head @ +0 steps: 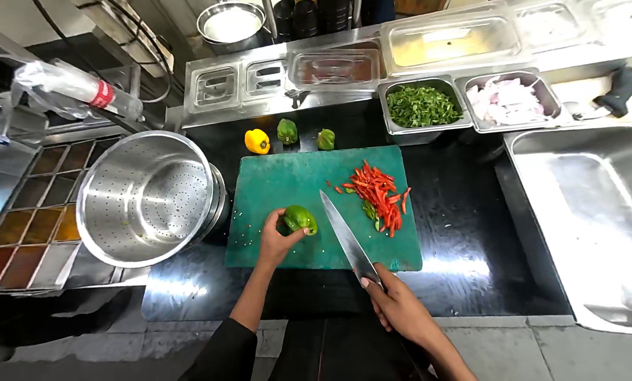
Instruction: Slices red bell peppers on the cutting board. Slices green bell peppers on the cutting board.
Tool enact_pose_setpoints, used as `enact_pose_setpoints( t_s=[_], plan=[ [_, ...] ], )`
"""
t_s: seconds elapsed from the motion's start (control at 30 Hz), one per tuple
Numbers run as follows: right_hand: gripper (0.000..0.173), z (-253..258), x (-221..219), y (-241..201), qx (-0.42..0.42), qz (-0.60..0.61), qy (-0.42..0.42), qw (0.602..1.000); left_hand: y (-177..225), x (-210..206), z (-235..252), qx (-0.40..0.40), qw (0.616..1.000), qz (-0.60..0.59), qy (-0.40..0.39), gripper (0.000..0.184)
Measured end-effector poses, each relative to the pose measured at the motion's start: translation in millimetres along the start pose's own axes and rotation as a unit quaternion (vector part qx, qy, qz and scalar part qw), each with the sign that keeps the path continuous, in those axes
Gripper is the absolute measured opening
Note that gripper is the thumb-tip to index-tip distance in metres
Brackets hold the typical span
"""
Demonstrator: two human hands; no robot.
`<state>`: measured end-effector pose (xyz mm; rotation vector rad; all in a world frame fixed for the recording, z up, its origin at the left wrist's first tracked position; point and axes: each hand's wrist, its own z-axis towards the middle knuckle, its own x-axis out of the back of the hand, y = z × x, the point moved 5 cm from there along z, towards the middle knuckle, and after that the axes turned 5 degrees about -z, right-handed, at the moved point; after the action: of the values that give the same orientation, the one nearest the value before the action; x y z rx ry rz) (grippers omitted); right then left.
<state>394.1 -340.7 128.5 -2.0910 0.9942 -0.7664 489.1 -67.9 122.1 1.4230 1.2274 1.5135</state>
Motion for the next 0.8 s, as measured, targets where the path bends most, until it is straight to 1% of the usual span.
enact_pose_setpoints(
  t_s=[0.07,0.13,0.17,0.2,0.27,0.3,0.33,0.37,0.43,0.53,0.57,0.6,0.63,0.67,0.73,0.8],
  plan=[
    [0.028,1.0,-1.3,-0.4,0.005,0.002,-0.001,1.000,3.9,-3.0,2.6,0.033,0.997,-0.067,0.025,0.047],
    [0.029,0.9,-1.0,-1.4,0.005,-0.002,-0.002,1.000,12.6,-5.4,4.8,0.090,0.992,-0.083,0.042,0.036],
    [0.029,1.1,-0.5,-1.7,0.005,-0.002,-0.002,1.000,16.0,-5.6,6.7,0.125,0.990,-0.045,0.048,0.039],
    [0.029,1.4,-0.1,-1.5,0.002,-0.001,-0.002,1.000,18.1,-5.5,9.4,0.162,0.985,0.021,0.046,0.047],
    [0.029,2.4,0.9,-0.2,-0.007,0.003,-0.004,1.000,20.6,-6.5,15.9,0.220,0.964,0.150,0.025,0.063],
    [0.029,2.7,1.0,0.6,-0.011,0.005,-0.003,1.000,21.5,-6.8,18.5,0.235,0.955,0.182,0.018,0.066],
    [0.029,2.6,1.5,1.2,-0.013,0.006,-0.002,1.000,21.4,-6.8,21.5,0.238,0.952,0.192,0.013,0.066],
    [0.029,1.9,2.2,1.8,-0.015,0.009,0.000,1.000,20.5,-6.5,23.5,0.234,0.954,0.185,0.007,0.063],
    [0.027,0.3,3.6,2.8,-0.015,0.010,0.004,1.000,22.0,-5.2,22.6,0.230,0.965,0.127,-0.017,0.051],
    [0.026,-2.9,5.0,4.9,-0.011,0.020,0.011,1.000,27.2,-3.3,13.9,0.234,0.968,0.041,-0.083,0.034],
    [0.026,-3.7,4.9,6.0,-0.010,0.024,0.012,1.000,27.1,-3.5,9.8,0.226,0.967,0.020,-0.116,0.033],
    [0.025,-4.2,4.6,6.7,-0.010,0.027,0.012,1.000,26.4,-4.4,5.8,0.214,0.966,0.011,-0.144,0.039],
    [0.025,-4.5,4.3,7.3,-0.011,0.027,0.012,0.999,25.2,-5.7,2.8,0.200,0.968,0.021,-0.154,0.044],
    [0.025,-4.7,3.9,7.9,-0.013,0.028,0.011,0.999,23.7,-6.9,0.9,0.185,0.970,0.050,-0.147,0.045],
    [0.025,-4.9,2.5,8.9,-0.014,0.028,0.009,0.999,21.7,-8.6,0.8,0.152,0.973,0.127,-0.120,0.042],
    [0.026,-6.0,2.4,9.9,-0.012,0.028,0.009,0.999,21.5,-12.2,0.0,0.077,0.977,0.171,-0.098,0.035]
  ],
)
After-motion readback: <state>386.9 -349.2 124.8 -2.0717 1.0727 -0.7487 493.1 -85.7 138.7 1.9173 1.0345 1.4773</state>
